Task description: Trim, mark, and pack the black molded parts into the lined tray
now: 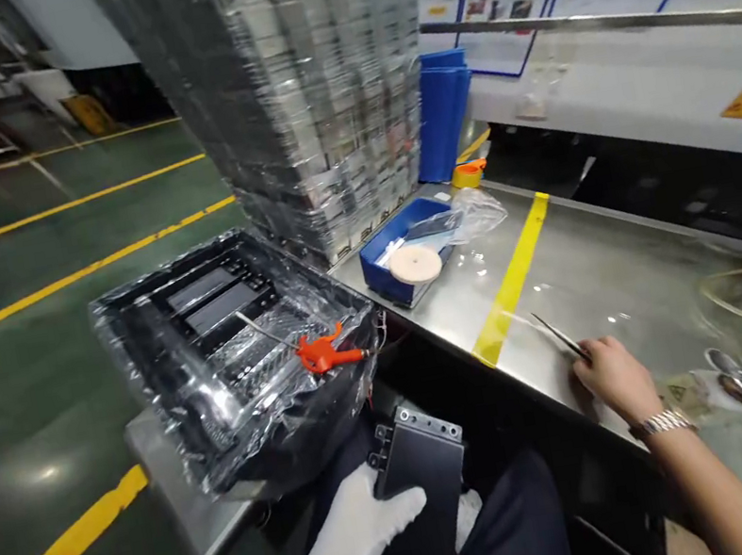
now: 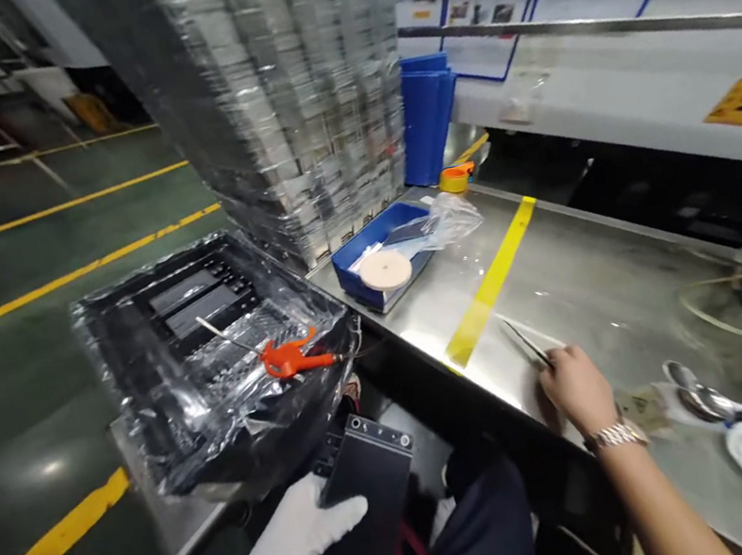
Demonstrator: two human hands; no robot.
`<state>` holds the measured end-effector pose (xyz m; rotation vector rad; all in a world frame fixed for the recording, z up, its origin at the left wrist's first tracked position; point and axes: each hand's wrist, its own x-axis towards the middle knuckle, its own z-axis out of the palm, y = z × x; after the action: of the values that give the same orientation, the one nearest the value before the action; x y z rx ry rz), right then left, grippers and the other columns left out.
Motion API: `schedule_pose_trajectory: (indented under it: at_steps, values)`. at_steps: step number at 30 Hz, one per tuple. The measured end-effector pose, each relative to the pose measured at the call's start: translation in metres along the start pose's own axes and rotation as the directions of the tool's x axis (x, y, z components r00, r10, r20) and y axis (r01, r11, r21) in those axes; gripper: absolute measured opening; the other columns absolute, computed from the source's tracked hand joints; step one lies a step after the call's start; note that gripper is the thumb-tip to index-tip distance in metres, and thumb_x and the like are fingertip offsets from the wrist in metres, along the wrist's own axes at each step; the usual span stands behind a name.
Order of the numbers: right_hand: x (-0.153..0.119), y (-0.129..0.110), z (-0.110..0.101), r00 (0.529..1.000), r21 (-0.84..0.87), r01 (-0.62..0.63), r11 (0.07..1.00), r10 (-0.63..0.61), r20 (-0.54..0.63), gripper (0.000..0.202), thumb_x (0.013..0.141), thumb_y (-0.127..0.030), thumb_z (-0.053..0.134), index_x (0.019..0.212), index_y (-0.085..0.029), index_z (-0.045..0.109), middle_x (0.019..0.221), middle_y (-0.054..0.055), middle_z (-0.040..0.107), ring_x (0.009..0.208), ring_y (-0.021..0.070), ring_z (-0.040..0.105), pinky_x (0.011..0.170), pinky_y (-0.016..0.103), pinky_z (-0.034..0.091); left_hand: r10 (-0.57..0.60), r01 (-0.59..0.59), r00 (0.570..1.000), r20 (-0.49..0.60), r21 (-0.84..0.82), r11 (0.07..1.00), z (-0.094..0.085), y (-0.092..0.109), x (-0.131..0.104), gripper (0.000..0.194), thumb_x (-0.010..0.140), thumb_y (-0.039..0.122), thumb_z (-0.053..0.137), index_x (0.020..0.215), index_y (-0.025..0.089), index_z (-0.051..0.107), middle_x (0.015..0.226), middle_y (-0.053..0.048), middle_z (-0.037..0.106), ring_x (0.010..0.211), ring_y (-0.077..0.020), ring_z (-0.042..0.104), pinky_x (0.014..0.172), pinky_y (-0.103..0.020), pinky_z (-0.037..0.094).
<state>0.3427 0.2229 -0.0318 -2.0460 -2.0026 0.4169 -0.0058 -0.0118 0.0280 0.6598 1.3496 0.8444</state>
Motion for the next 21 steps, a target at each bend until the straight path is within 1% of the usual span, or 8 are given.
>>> schedule_pose_trajectory:
  at_steps: [4, 6, 7, 10, 12, 15, 17, 21]
  values:
    - [-0.051, 0.006, -0.001, 0.999, 0.137, -0.034, 0.990, 0.030, 0.032, 0.040, 0.087, -0.039, 0.046, 0.111, -0.012, 0.063, 0.087, 0.013, 0.068, 0.076, 0.0261, 0.065, 0.072, 0.039, 0.052, 0.078, -0.077, 0.997, 0.010, -0.096, 0.992, 0.001, 0.003, -0.002, 0.039, 0.082, 0.028, 0.075, 0.118, 0.015, 0.068, 0.117, -0.008, 0.074, 0.111, -0.0278, 0.067, 0.095, -0.033, 0.052]
    - [-0.090, -0.001, 0.001, 0.995, 0.269, -0.047, 0.962, 0.022, 0.095, 0.051, 0.092, -0.052, 0.039, 0.122, -0.015, 0.058, 0.080, 0.007, 0.068, 0.058, 0.0198, 0.060, 0.054, 0.032, 0.050, 0.018, -0.022, 1.000, -0.019, -0.212, 0.977, 0.002, -0.001, 0.003, 0.034, 0.083, 0.028, 0.075, 0.112, 0.014, 0.071, 0.109, -0.008, 0.077, 0.102, -0.0254, 0.070, 0.091, -0.032, 0.053]
    - [-0.111, -0.008, 0.002, 0.991, 0.356, -0.060, 0.933, 0.013, 0.132, 0.055, 0.094, -0.058, 0.038, 0.126, -0.016, 0.056, 0.078, 0.005, 0.066, 0.053, 0.0176, 0.057, 0.048, 0.029, 0.047, -0.066, 0.060, 0.998, -0.006, -0.338, 0.939, 0.002, -0.005, 0.007, 0.033, 0.084, 0.032, 0.074, 0.109, 0.011, 0.072, 0.101, -0.009, 0.078, 0.093, -0.0239, 0.072, 0.089, -0.032, 0.054]
    - [-0.168, -0.035, 0.005, 0.970, 0.631, -0.092, 0.770, -0.074, 0.232, 0.049, 0.095, -0.060, 0.049, 0.120, -0.020, 0.062, 0.072, 0.002, 0.064, 0.054, 0.0161, 0.058, 0.046, 0.025, 0.047, -0.293, 0.318, 0.942, 0.162, -0.710, 0.629, 0.004, -0.022, 0.019, 0.040, 0.089, 0.045, 0.066, 0.106, 0.010, 0.074, 0.087, -0.009, 0.078, 0.079, -0.0217, 0.073, 0.087, -0.031, 0.056]
    - [-0.195, -0.057, 0.006, 0.971, 0.700, -0.032, 0.713, -0.144, 0.191, 0.039, 0.097, -0.052, 0.052, 0.117, -0.023, 0.066, 0.079, 0.004, 0.069, 0.063, 0.0171, 0.064, 0.056, 0.026, 0.054, -0.314, 0.285, 0.941, 0.128, -0.799, 0.529, 0.004, -0.036, 0.025, 0.035, 0.091, 0.043, 0.064, 0.110, 0.016, 0.075, 0.092, -0.006, 0.079, 0.086, -0.0212, 0.074, 0.091, -0.028, 0.056]
    - [-0.217, -0.087, 0.008, 0.967, 0.692, 0.162, 0.704, -0.254, 0.032, 0.029, 0.100, -0.039, 0.053, 0.121, -0.026, 0.068, 0.100, 0.008, 0.073, 0.089, 0.0209, 0.071, 0.078, 0.029, 0.059, -0.278, 0.131, 0.959, -0.054, -0.786, 0.604, 0.005, -0.053, 0.029, 0.023, 0.090, 0.031, 0.066, 0.109, 0.021, 0.075, 0.097, -0.003, 0.078, 0.093, -0.0205, 0.074, 0.091, -0.026, 0.057]
    - [-0.223, -0.103, 0.009, 0.935, 0.684, 0.286, 0.671, -0.353, -0.044, 0.025, 0.099, -0.029, 0.056, 0.121, -0.028, 0.069, 0.104, 0.008, 0.071, 0.097, 0.0212, 0.069, 0.085, 0.029, 0.057, -0.312, 0.158, 0.948, -0.063, -0.758, 0.633, 0.007, -0.057, 0.026, 0.020, 0.087, 0.030, 0.070, 0.103, 0.018, 0.076, 0.091, -0.004, 0.078, 0.086, -0.0213, 0.075, 0.086, -0.028, 0.060]
    - [-0.227, -0.123, 0.017, 0.874, 0.706, 0.412, 0.575, -0.468, -0.129, 0.031, 0.097, -0.016, 0.059, 0.124, -0.029, 0.066, 0.095, 0.005, 0.067, 0.086, 0.0176, 0.066, 0.075, 0.028, 0.056, -0.357, 0.135, 0.924, -0.136, -0.758, 0.638, 0.015, -0.051, 0.017, 0.021, 0.087, 0.030, 0.070, 0.103, 0.019, 0.076, 0.100, -0.005, 0.079, 0.093, -0.0203, 0.075, 0.083, -0.024, 0.061]
